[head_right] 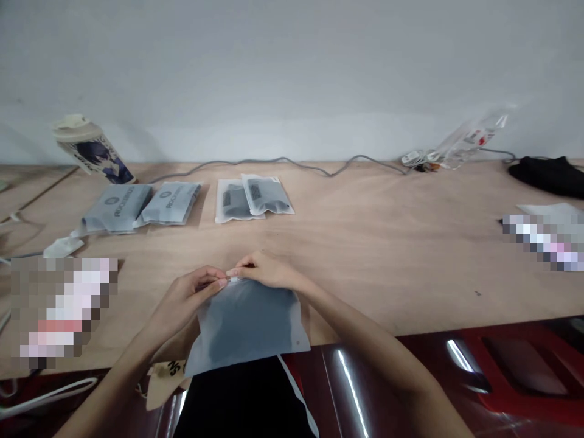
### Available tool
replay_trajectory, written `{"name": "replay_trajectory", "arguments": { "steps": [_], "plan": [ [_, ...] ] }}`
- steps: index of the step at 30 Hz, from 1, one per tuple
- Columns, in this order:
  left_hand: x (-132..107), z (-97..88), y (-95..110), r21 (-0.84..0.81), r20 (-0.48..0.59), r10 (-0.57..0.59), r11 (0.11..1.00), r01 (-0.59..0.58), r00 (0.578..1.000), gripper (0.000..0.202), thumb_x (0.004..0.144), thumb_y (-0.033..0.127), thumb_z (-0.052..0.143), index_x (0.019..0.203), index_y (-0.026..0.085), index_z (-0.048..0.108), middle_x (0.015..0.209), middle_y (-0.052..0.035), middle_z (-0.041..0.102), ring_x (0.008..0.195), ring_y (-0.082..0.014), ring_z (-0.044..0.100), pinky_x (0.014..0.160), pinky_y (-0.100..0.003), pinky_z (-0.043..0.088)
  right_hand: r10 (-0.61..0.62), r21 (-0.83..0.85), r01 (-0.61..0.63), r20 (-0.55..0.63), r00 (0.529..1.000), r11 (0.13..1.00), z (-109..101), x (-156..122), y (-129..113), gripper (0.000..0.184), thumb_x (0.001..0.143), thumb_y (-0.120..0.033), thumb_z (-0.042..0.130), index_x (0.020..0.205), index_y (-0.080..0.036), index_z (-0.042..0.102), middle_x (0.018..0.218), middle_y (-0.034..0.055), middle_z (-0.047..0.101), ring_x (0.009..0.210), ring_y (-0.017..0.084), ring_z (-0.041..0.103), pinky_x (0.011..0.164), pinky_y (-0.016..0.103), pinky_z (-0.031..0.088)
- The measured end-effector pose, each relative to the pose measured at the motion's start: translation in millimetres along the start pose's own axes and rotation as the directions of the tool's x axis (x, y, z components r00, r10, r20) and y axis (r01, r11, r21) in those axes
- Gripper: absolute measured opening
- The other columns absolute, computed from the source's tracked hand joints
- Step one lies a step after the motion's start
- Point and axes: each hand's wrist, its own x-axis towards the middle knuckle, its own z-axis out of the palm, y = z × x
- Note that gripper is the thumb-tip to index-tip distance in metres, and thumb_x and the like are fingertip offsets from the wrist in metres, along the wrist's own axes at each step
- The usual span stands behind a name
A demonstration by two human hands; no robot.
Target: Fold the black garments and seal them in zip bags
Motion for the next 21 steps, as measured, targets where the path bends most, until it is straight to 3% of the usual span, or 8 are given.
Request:
{"name": "replay_trajectory", "arguments": {
  "steps": [5, 12, 21],
  "plan": [
    [-3, 1.7, 1, 0.060, -0.055, 0.010, 0.998, -0.006, 0.998, 0.023, 0.085, 0.036, 0.048, 0.087, 0.022, 0.066, 0.087, -0.0003, 0.069, 0.082, -0.0172, 0.062, 0.074, -0.029, 0.047, -0.012, -0.036, 0.014, 0.049, 0.999, 0.999, -6, -1, -6, 0.021, 0.084, -0.036, 0.058, 0.087, -0.020, 0.072, 0.083, -0.0005, 0.070, 0.075, 0.013, 0.059, 0.067, 0.025, 0.042],
    [-10, -5.1, -3, 0.072, -0.127, 0.020, 0.997, -0.011, 0.992, 0.023, 0.085, 0.041, 0.052, 0.087, 0.022, 0.065, 0.086, 0.0008, 0.069, 0.081, -0.0163, 0.063, 0.073, -0.026, 0.047, -0.026, -0.106, 0.036, 0.089, 0.996, 0.994, -22, -9, 2, 0.022, 0.083, -0.037, 0.058, 0.085, -0.020, 0.073, 0.079, -0.0002, 0.070, 0.069, 0.012, 0.058, 0.062, 0.023, 0.041],
    [-16, -22.6, -11, 0.147, -0.175, 0.070, 0.988, -0.045, 0.982, 0.023, 0.084, 0.041, 0.053, 0.083, 0.022, 0.066, 0.083, 0.0007, 0.070, 0.079, -0.0161, 0.064, 0.068, -0.024, 0.048, 0.041, -0.239, -0.041, -0.002, 0.999, 0.970, -47, -38, 0, 0.024, 0.084, -0.038, 0.056, 0.084, -0.021, 0.074, 0.079, -0.0005, 0.070, 0.073, 0.014, 0.060, 0.065, 0.024, 0.041]
  ]
}}
